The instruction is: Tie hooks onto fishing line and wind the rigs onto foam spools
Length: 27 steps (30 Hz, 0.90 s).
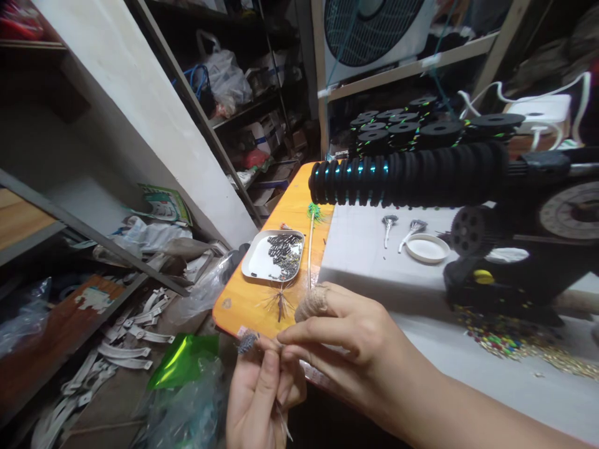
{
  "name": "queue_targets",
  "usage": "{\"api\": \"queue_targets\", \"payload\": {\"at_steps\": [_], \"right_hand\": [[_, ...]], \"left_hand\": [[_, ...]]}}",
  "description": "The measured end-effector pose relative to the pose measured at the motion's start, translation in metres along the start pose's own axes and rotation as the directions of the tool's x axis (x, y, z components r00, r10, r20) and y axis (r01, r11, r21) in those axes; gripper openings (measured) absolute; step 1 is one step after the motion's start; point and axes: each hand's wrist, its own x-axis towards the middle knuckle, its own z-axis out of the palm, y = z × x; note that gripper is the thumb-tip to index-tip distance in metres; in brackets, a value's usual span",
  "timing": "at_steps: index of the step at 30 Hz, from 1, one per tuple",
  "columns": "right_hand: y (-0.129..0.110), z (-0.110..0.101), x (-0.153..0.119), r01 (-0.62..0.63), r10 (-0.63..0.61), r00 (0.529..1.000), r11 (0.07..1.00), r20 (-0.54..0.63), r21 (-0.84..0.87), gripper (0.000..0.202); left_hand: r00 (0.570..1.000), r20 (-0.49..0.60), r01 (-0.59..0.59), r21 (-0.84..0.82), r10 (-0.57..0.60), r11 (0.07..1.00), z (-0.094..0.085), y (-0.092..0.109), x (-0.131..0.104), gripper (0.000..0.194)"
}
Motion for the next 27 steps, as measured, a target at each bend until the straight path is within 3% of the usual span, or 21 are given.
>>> {"api": "queue_targets", "payload": {"at_steps": [3,8,12,16,20,23,27], "right_hand": [[-0.002,-0.001,0.002,0.007,-0.007,1.0,1.0,0.002,-0.011,0.021],[0.0,-0.003,0.001,-0.003,0.005,1.0,0.995,0.023,-0.101,0.014],[0.002,-0.002,-0.001,0.019,-0.015,0.999,0.993,0.03,-0.119,0.015],[0.001,-0.001,0.001,0.01,-0.009,1.0,0.998,0.018,-0.067,0.016],[-0.007,-0.002,0.006,0.004,-0.004,1.0,1.0,0.027,-0.02,0.018],[-0.013,-0.002,0.007,-0.022,0.026,0.998,0.997,0.057,-0.069,0.014],[-0.019,-0.001,0.002,-0.072,0.088,0.991,0.987,0.104,-0.147,0.014]], "left_hand": [[1.0,0.013,0.007,-0.005,-0.007,1.0,0.001,0.0,0.0,0.045],[0.99,0.132,-0.031,-0.073,0.041,0.997,-0.001,0.001,0.003,0.038],[0.988,0.144,-0.047,-0.094,0.061,0.994,-0.003,0.001,0.004,0.038],[0.997,0.079,-0.007,-0.063,0.012,0.998,-0.001,0.001,0.002,0.042],[0.998,-0.064,0.029,0.016,-0.028,0.999,0.002,-0.003,-0.002,0.05],[0.984,-0.163,-0.057,0.053,0.065,0.997,0.002,-0.006,-0.003,0.046],[0.931,-0.112,-0.346,0.043,0.349,0.937,0.001,-0.009,0.002,0.032]]}}
